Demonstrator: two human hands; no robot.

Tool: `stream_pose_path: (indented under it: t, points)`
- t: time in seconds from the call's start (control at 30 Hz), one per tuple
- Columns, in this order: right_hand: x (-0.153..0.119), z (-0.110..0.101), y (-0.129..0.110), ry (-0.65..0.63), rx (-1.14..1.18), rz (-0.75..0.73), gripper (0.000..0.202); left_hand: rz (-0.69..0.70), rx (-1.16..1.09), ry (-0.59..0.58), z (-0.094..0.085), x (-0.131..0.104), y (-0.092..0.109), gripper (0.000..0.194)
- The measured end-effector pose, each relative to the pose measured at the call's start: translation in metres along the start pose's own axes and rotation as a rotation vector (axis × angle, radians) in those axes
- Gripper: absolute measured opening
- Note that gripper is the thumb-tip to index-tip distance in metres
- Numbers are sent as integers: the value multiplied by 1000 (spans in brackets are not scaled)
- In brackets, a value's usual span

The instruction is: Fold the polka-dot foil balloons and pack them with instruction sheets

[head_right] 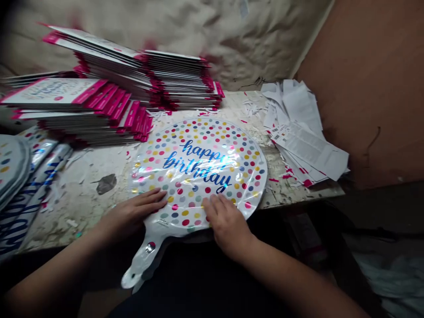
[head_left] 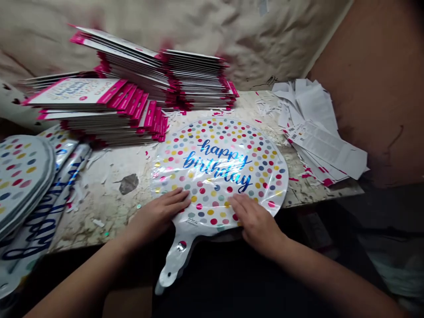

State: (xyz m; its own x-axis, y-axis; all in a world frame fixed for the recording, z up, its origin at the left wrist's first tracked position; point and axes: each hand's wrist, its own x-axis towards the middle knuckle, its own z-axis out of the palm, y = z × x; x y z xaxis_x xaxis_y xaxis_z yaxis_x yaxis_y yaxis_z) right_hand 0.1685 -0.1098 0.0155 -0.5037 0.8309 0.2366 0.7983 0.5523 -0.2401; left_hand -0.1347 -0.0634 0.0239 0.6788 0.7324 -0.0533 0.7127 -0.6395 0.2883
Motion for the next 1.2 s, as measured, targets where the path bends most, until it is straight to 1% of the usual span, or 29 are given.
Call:
stream_pose_path:
  t: [0.1,0.13,0.17,0.2,0.23,0.27,0.33,0.37,0.4,0.43,0.5,0.57,0.6,0.67,0.73,0.77,0.8,0.83,0.87,0.9,0.93,0.97,1.0,1.03,1.07,1.1,1.13,1.17,1.2]
  points:
    - [-17,-8,39,-7,-188,316,56,42,-1,45,13,-4,-10,46]
    - [-19,-11,55,-15,-236,391,53,38,-12,56,14,-5,-12,45]
    - [-20,-14,70,-22,-270,427,50,29,-26,56,14,-6,-13,44]
    - [-19,-17,84,-29,-282,419,48,17,-43,42,14,-7,-13,43]
    - [-18,-20,97,-43,-259,367,48,8,-62,26,12,-8,-12,42]
    - [-15,-22,109,-61,-201,293,49,-2,-81,12,10,-8,-12,42]
    - [-7,-28,128,-114,6,176,51,-34,-114,-8,3,-8,-14,38]
    - [-2,-31,136,-145,134,164,49,-69,-136,-18,-1,-7,-17,33]
    - [5,-35,144,-179,263,191,44,-116,-177,-31,-7,-4,-20,27]
    - [12,-39,152,-209,381,252,38,-189,-247,-40,-13,0,-24,23]
    - [32,-45,166,-231,559,414,33,-412,-476,-21,-26,12,-35,27]
    - [54,-47,177,-184,607,571,36,-630,-736,53,-38,29,-47,36]
    - [64,-45,182,-147,579,638,36,-704,-827,75,-42,36,-54,38]
    - [82,-40,189,-92,477,728,36,-754,-925,40,-48,49,-67,41]
    - [92,-34,195,-91,401,755,35,-783,-940,-3,-51,55,-79,43]
    - [95,-31,196,-97,385,752,35,-811,-903,3,-51,57,-83,45]
    - [97,-29,197,-99,376,746,34,-841,-814,24,-52,58,-85,46]
    - [99,-27,198,-97,365,741,33,-867,-665,60,-52,59,-85,45]
    - [101,-24,197,-94,349,736,32,-879,-467,115,-52,60,-82,44]
    - [102,-22,197,-92,330,732,31,-860,-252,178,-51,62,-76,43]
    - [104,-20,196,-89,308,730,29,-805,-61,239,-49,64,-66,43]
    - [105,-18,196,-87,285,727,28,-715,79,282,-46,66,-54,44]
    - [107,-17,197,-87,263,725,27,-609,166,298,-42,68,-40,46]
    - [109,-16,198,-90,241,725,26,-495,194,265,-35,69,-26,47]
    - [111,-16,200,-93,219,730,26,-408,194,189,-28,71,-12,49]
    - [114,-17,202,-98,196,741,26,-367,187,113,-20,71,0,52]
    - [117,-19,203,-102,170,759,27,-352,183,50,-11,72,9,56]
    - [121,-22,203,-107,144,786,28,-358,186,11,-4,72,16,59]
    - [125,-25,199,-104,103,815,31,-370,194,-3,3,72,20,62]
